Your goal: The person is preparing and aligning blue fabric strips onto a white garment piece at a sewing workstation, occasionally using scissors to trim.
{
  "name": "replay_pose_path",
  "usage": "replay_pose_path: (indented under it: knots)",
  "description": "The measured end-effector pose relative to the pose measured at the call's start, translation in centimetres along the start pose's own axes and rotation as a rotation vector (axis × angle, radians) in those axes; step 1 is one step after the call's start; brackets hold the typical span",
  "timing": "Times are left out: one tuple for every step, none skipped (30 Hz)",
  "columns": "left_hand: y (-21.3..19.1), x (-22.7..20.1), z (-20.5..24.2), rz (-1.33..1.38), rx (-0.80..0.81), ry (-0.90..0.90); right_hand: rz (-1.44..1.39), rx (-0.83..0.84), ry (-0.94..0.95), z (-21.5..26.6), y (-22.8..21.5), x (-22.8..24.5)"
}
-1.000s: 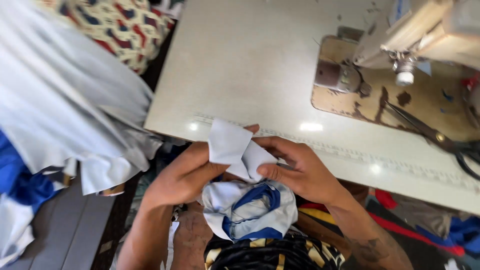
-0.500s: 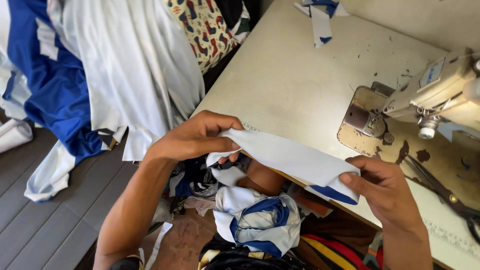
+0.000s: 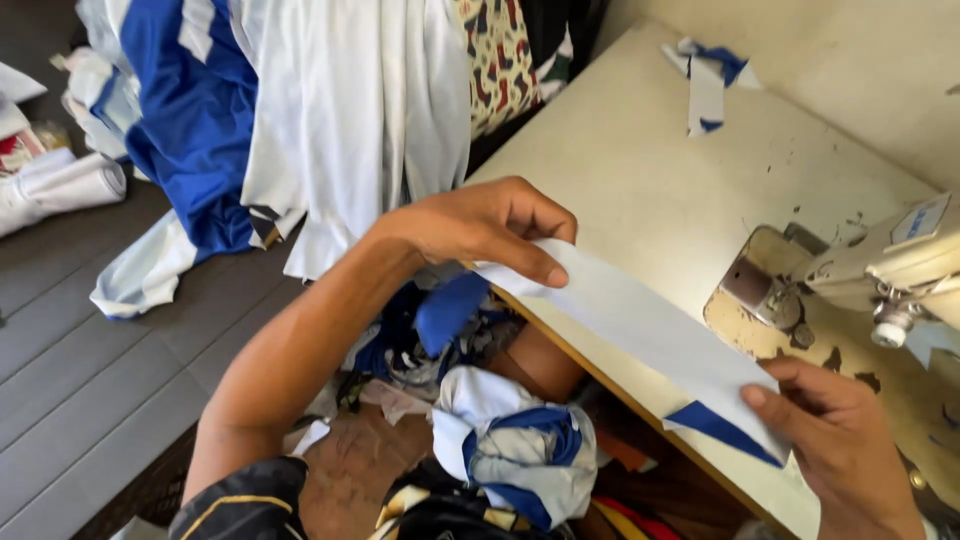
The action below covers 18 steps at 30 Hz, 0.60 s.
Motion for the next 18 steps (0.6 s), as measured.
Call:
replay_pose_path:
  knots:
    - [0.0,-0.2,-0.4,-0.01,0.0,0.0,-0.007,0.0,-0.007,-0.6,0.5,-0.5]
    - [0.1,-0.5,-0.8,0.084,-0.001,0.009,0.05,0.033,0.009,-1.3,1.2,-1.3]
    - [0.6,-0.5,-1.4,0.193,0.008,0.015,0.116,0.057,0.039,-1.3,1.3,-2.3]
    - [1.2,-1.0,-1.8,0.198,0.017,0.013,0.116,0.049,0.046,-1.6,2.1,-3.1]
    - [1.3,-1.6,-2.5,0.18,-0.031,0.005,0.038,0.145,-0.026,-1.8,3.8,-3.2]
    - [1.4,-2.3,-3.2,0.162,-0.08,-0.002,-0.038,0.241,-0.098,-1.9,5.3,-3.2]
    - [2.0,-2.8,-3.9,0.162,-0.06,0.005,-0.037,0.221,-0.1,-1.7,6.2,-2.8]
    - [2.3,-3.2,-4.5,0.139,-0.076,0.005,-0.118,0.251,-0.058,-1.4,7.5,-2.5]
    - [2.4,-3.7,-4.9,0.112,-0.1,0.002,-0.202,0.29,-0.017,-1.4,9.1,-2.0]
    - [2.3,-4.1,-5.6,0.108,-0.089,0.007,-0.204,0.279,-0.022,-1.5,9.4,-1.7]
    - [2.6,-4.5,-5.9,0.091,-0.044,0.04,-0.228,0.292,-0.019,-1.2,9.9,-1.5]
    - [2.9,-5.0,-6.2,0.074,0.001,0.073,-0.252,0.305,-0.016,-1.0,10.4,-1.2]
    - [2.7,-5.7,-6.3,0.07,0.008,0.077,-0.255,0.299,-0.021,-0.9,10.4,-1.2]
    - [2.9,-6.2,-6.4,0.028,0.066,0.055,-0.267,0.256,0.008,-0.9,10.2,-1.4]
    - [2.9,-6.9,-6.7,-0.023,0.127,0.044,-0.28,0.209,0.024,-1.3,9.9,-1.4]
    - [2.7,-7.7,-7.1,-0.037,0.137,0.057,-0.282,0.199,0.005,-1.9,8.8,-1.7]
    - [2.7,-7.7,-7.2,-0.15,0.15,-0.001,-0.234,0.161,-0.059,-2.0,7.5,-1.8]
    - [2.7,-7.6,-7.3,-0.262,0.163,-0.059,-0.184,0.123,-0.123,-2.0,6.3,-2.0]
Point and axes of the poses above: each hand's wrist, its own z-axis away from the middle knuckle, its own y-axis out of the palm, x = y × z, the point moved 7 cm from there along -z, towards the middle knuckle, and after that the axes turned 13 degrees about -x, right-handed, at the moved point
